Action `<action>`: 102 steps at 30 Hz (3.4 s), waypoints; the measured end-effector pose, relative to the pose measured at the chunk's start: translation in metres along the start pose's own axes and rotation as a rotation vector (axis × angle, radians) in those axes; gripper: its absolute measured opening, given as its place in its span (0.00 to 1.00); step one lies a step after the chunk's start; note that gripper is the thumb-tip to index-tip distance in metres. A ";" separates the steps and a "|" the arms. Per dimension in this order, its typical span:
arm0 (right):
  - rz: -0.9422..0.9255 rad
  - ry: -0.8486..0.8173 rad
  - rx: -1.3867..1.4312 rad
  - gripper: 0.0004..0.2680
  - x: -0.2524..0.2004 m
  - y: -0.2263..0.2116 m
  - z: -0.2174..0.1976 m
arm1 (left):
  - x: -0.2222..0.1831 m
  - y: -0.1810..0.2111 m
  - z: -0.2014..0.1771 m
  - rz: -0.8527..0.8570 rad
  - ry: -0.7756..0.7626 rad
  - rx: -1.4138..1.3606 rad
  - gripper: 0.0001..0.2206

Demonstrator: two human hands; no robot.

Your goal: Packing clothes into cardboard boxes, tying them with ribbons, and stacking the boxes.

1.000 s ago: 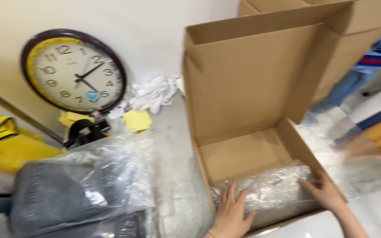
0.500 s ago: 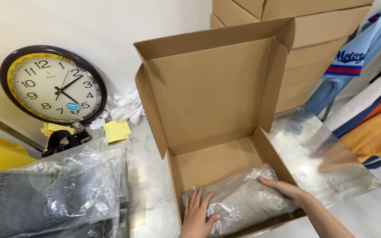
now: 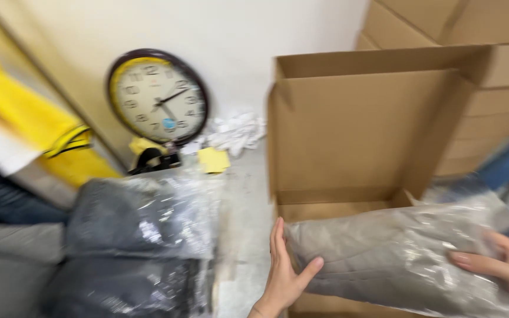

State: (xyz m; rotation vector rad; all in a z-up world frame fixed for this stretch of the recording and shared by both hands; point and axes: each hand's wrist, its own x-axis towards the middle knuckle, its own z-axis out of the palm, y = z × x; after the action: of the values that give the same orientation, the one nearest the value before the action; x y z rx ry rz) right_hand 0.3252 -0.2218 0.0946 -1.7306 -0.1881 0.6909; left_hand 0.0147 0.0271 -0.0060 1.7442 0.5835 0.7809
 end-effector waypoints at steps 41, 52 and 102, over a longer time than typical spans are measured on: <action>-0.094 -0.112 0.015 0.15 -0.018 0.041 0.226 | 0.045 0.055 -0.170 0.235 -0.005 0.212 0.15; -0.138 0.199 0.087 0.12 0.024 0.015 0.035 | 0.184 0.014 -0.027 0.110 0.150 0.339 0.25; 0.101 0.175 0.170 0.23 -0.011 0.189 -0.090 | -0.152 -0.071 0.030 -0.711 0.566 -0.323 0.18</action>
State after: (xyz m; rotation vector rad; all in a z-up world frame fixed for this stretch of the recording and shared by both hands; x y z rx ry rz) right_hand 0.3207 -0.3560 -0.0661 -1.6350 0.0776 0.6069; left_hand -0.0637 -0.0795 -0.1128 0.8964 1.2887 0.7847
